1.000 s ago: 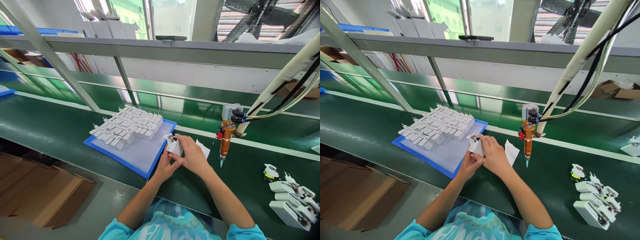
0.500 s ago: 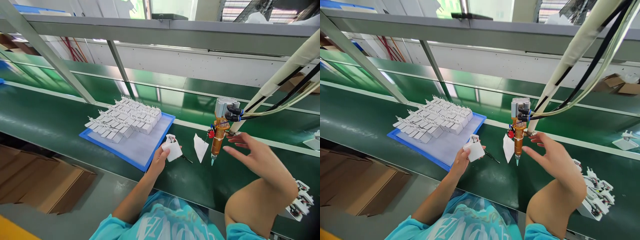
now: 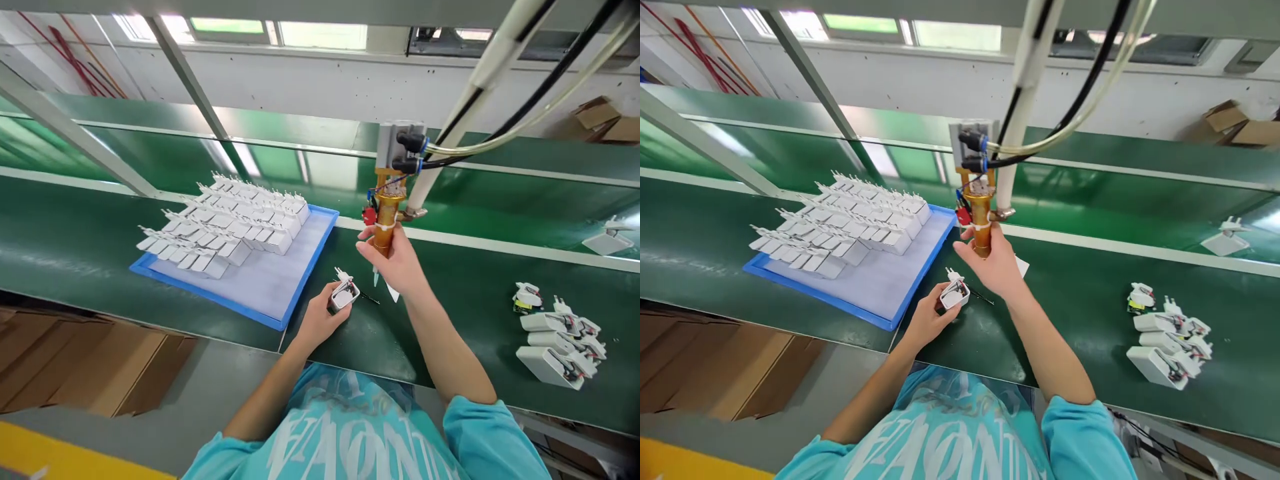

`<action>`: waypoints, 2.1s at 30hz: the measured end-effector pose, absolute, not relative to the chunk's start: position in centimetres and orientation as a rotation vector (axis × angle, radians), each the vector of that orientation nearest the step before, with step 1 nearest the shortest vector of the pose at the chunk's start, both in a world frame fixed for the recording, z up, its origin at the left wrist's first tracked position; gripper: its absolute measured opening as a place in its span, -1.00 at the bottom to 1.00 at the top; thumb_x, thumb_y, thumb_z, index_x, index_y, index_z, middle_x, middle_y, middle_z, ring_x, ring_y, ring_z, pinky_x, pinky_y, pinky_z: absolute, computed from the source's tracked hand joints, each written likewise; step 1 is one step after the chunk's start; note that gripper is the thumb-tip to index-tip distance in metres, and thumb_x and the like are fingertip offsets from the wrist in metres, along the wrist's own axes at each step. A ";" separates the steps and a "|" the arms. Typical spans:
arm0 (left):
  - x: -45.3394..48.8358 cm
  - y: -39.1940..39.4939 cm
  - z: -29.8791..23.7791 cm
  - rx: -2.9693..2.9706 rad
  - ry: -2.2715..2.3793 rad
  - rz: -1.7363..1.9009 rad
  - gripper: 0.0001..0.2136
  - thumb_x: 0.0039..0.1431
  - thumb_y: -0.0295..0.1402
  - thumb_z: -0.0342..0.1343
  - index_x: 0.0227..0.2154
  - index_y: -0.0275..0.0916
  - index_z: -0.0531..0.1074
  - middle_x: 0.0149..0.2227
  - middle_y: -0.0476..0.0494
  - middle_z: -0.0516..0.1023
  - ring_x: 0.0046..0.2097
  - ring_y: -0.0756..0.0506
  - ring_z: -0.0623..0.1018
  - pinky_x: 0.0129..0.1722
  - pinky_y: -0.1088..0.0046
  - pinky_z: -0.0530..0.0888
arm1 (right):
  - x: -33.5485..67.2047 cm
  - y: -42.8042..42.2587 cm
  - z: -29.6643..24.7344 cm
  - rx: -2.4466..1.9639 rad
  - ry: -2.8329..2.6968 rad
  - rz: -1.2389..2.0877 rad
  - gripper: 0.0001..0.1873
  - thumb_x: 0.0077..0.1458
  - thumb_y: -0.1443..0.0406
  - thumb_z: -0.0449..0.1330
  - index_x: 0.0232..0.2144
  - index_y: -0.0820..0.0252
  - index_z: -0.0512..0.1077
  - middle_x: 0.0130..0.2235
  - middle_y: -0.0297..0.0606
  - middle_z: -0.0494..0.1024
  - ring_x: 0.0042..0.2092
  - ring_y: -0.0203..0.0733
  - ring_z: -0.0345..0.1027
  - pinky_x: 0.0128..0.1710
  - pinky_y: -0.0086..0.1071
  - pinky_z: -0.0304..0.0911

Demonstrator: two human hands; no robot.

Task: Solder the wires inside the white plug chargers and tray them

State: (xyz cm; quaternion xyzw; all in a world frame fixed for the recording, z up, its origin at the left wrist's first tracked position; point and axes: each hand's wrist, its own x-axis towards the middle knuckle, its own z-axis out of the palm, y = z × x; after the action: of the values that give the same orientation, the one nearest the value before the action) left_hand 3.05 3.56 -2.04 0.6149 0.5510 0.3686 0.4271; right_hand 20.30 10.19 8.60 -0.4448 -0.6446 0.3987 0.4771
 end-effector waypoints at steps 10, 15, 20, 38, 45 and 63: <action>3.1 3.1 -1.2 1.763 1.412 0.792 -0.67 0.08 -0.30 0.12 -0.07 -0.25 0.43 -0.33 -0.05 0.57 -0.38 -0.04 0.51 -0.36 0.51 0.40 | 16.6 8.2 7.5 -1.120 -1.391 0.783 -0.60 -0.10 0.05 0.35 -0.39 0.12 0.27 -0.61 -0.54 0.31 -0.58 -0.37 0.20 -0.52 -0.42 0.21; 3.2 3.0 -0.9 1.800 1.377 0.763 -0.70 0.08 -0.30 0.12 -0.12 -0.27 0.45 -0.38 -0.04 0.55 -0.40 -0.04 0.48 -0.39 0.52 0.36 | 16.2 8.1 7.2 -1.062 -1.446 0.698 -0.64 -0.05 0.09 0.32 -0.38 0.10 0.24 -0.62 -0.55 0.28 -0.61 -0.36 0.19 -0.54 -0.40 0.22; 3.5 2.8 -0.8 1.826 1.364 0.777 -0.77 0.07 -0.28 0.11 -0.24 -0.27 0.46 -0.45 -0.02 0.51 -0.47 -0.01 0.43 -0.47 0.52 0.31 | 16.0 7.9 7.1 -1.009 -1.492 0.610 -0.63 -0.01 0.13 0.30 -0.44 0.08 0.15 -0.63 -0.55 0.24 -0.61 -0.35 0.17 -0.58 -0.41 0.15; 3.8 2.8 -0.2 1.813 1.345 0.777 -0.78 0.07 -0.26 0.12 -0.24 -0.25 0.45 -0.46 -0.01 0.51 -0.47 -0.02 0.43 -0.47 0.52 0.34 | 16.2 7.9 7.0 -0.986 -1.526 0.598 -0.79 0.01 0.24 0.16 -0.44 0.10 0.15 -0.56 -0.48 0.27 -0.54 -0.33 0.18 -0.52 -0.40 0.16; 3.9 2.8 -0.6 1.789 1.338 0.770 -0.78 0.07 -0.24 0.12 -0.26 -0.25 0.44 -0.48 0.00 0.48 -0.48 0.00 0.40 -0.47 0.53 0.32 | 16.1 7.8 7.0 -1.012 -1.522 0.644 -0.71 0.01 0.21 0.19 -0.50 0.08 0.10 -0.63 -0.51 0.23 -0.59 -0.35 0.14 -0.56 -0.41 0.11; 4.8 3.0 -3.2 1.514 1.199 1.052 -0.62 -0.03 -0.39 0.18 -0.09 -0.29 0.38 -0.07 -0.25 0.55 -0.07 -0.21 0.54 -0.12 0.28 0.51 | 12.9 6.9 8.3 -1.032 -1.465 0.704 -0.59 -0.08 0.10 0.32 -0.51 0.09 0.13 -0.64 -0.52 0.23 -0.57 -0.34 0.18 -0.55 -0.41 0.16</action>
State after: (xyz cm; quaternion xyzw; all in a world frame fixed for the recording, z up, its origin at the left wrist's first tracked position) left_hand 4.82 2.99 -3.16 0.6135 0.4859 0.4260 0.4539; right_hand 12.86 6.92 8.32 -0.4401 -0.6244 0.3000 0.5714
